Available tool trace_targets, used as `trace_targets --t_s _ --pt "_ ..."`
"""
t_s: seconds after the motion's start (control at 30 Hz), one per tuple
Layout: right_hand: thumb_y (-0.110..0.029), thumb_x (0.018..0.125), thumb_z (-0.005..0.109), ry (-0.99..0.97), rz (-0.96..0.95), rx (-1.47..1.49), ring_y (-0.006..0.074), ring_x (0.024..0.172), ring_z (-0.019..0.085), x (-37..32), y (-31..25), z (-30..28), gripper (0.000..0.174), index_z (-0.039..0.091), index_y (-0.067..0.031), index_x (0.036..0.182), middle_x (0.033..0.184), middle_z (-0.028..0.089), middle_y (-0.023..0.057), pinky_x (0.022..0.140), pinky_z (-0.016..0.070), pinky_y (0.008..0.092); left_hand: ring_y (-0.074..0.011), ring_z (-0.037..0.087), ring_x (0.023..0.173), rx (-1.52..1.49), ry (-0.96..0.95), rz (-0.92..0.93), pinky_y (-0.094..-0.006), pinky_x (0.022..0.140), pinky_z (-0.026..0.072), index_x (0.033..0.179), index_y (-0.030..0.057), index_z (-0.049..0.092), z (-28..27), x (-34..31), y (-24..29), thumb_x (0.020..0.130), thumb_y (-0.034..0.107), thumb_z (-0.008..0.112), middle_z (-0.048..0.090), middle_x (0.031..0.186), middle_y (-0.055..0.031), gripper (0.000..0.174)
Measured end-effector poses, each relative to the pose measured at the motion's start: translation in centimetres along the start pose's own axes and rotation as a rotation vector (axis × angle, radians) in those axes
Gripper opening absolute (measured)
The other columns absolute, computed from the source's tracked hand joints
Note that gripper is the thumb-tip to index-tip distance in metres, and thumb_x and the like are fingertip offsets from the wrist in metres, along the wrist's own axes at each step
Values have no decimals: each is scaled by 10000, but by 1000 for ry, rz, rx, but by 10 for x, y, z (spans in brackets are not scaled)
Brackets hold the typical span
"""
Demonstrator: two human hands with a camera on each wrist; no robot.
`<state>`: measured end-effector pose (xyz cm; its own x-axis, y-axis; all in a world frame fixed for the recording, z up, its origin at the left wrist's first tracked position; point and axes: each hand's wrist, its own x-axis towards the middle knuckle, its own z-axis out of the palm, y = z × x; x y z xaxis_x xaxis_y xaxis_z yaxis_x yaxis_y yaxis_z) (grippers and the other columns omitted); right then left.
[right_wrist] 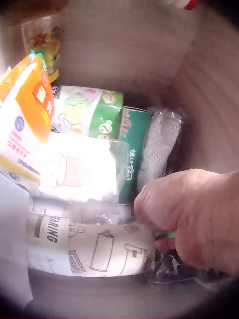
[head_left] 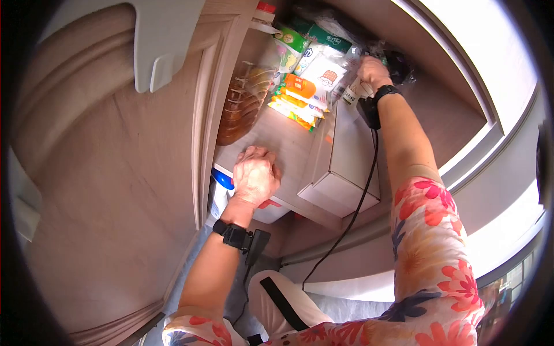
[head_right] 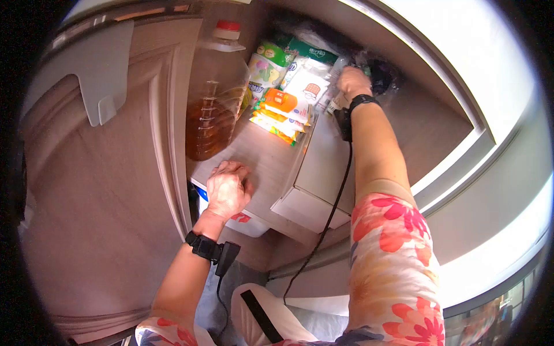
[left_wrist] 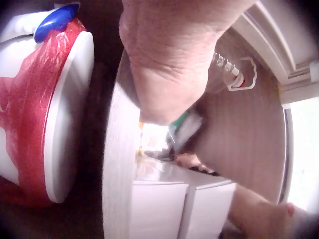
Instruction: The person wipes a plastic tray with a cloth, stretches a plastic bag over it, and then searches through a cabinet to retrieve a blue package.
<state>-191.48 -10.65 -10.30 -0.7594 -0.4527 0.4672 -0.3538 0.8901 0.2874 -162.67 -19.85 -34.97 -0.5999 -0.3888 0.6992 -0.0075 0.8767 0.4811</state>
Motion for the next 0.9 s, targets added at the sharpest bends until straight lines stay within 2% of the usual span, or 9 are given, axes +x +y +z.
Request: trace_targets --t_s 0.07,0.17,0.2,0.33,0.4,0.63,0.7,0.73,0.9 --pt "-166 709 578 81 44 -1 294 1071 562 25 35 19 343 645 -89 1037 1115 609 132 898 457 360 -242 565 924 -8 -6 -1 -364 837 443 852 80 664 0 0 0 648 100 603 624 900 -61 213" --pt "-163 695 581 68 31 101 274 1104 540 28 50 6 387 629 -116 1076 1180 575 128 906 450 330 -245 566 920 -11 -10 0 -365 838 443 848 79 666 1 1 -1 648 97 600 625 896 -64 211" --pt "-188 681 593 -33 31 38 238 1131 522 27 48 -2 476 587 -106 1150 1241 539 110 916 435 286 -247 567 918 -8 -10 0 -365 838 444 844 78 666 1 0 -1 647 94 598 626 895 -65 209" --pt "-224 678 611 -159 -101 -134 204 1143 514 49 61 27 573 527 -82 1228 1263 526 85 918 426 250 -245 568 919 -4 0 -6 -366 840 444 839 75 668 0 0 1 648 89 595 627 901 -69 205" --pt "-111 692 604 -86 -126 -59 280 1177 480 46 64 32 441 596 -38 1127 1254 517 152 940 438 327 -243 567 923 -2 -6 1 -365 844 443 844 73 668 0 0 -1 650 87 594 627 906 -70 209" --pt "-133 717 614 -161 0 -53 265 1170 495 39 53 19 464 565 -58 1172 1257 515 152 932 447 326 -244 567 925 9 -17 0 -368 850 440 853 70 667 0 1 -1 651 85 595 627 907 -72 216" --pt "-222 768 573 -93 35 -119 232 1186 477 24 43 12 515 479 -108 1261 1296 494 79 939 423 280 -243 566 926 7 -10 2 -366 849 440 848 70 666 1 0 -1 650 87 597 626 906 -70 211" --pt "-222 768 573 -97 32 -116 232 1186 477 27 45 16 515 479 -108 1261 1296 494 79 939 423 280 -243 566 926 11 -13 -1 -366 849 440 848 70 666 1 0 -1 650 87 597 626 906 -70 211" --pt "-180 864 440 35 67 -163 239 1236 424 18 37 21 345 507 -132 1199 1305 483 88 963 398 392 -245 565 918 8 -12 -2 -368 840 440 851 69 661 1 1 -1 651 92 594 623 913 -64 213"
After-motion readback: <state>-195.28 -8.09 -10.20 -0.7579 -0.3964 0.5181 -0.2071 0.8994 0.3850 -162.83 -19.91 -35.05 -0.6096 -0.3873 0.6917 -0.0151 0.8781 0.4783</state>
